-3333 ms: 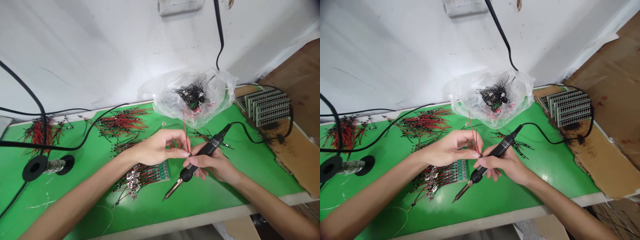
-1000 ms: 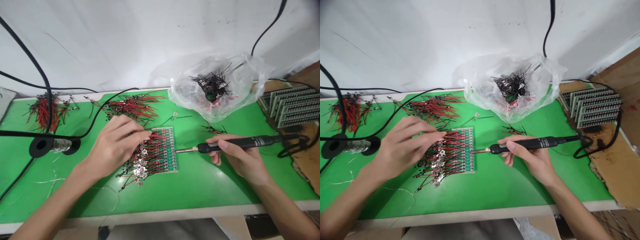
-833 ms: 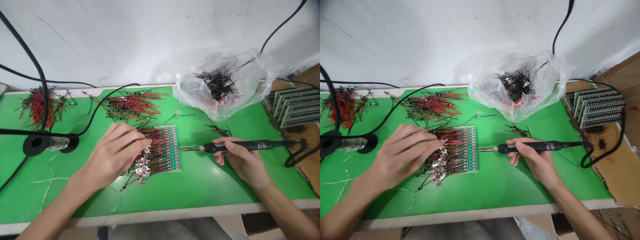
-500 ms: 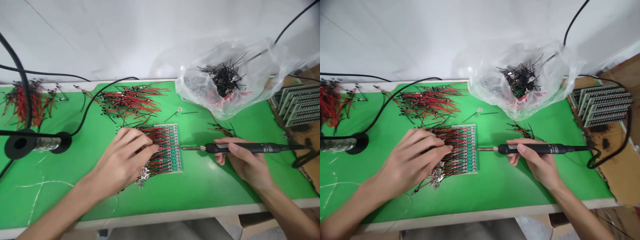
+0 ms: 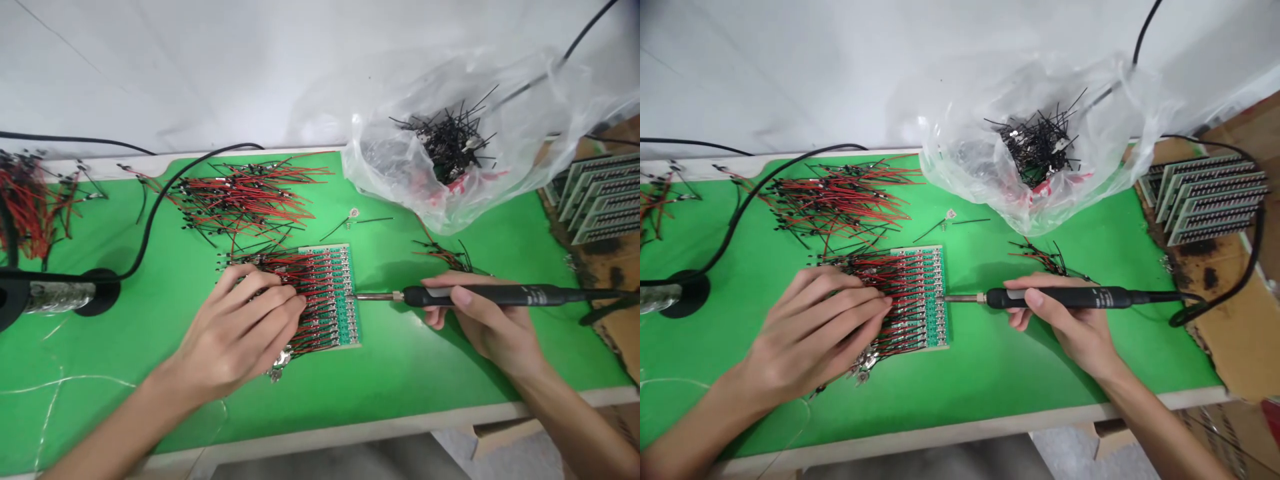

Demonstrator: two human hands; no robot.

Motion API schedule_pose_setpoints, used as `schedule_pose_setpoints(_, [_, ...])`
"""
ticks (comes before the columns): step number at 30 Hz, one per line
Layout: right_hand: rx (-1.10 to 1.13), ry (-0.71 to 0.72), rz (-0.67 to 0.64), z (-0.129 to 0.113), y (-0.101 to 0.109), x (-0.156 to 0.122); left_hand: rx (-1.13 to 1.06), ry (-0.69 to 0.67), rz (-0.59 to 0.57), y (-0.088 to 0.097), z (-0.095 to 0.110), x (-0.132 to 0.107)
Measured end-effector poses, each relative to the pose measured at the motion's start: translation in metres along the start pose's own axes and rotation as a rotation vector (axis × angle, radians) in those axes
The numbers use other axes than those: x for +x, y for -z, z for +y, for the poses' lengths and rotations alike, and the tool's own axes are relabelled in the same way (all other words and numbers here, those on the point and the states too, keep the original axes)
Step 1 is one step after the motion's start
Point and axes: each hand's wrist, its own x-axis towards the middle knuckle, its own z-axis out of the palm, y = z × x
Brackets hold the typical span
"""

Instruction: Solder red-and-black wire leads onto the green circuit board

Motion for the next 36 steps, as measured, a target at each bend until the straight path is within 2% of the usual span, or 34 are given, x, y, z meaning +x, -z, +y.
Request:
schedule_pose_setpoints(11, [-0.043, 0.050, -0.054, 0.0034, 0.0036, 0.0005, -0.047, 0.030, 0.043, -0.0040, 0.0024, 0.0023])
schedule_pose_setpoints(36, [-0.037, 0.060, -0.041, 0.0032, 0.0022, -0.0010, -0.041, 0.018, 0.068, -0.0082, 0.0000, 0.0004])
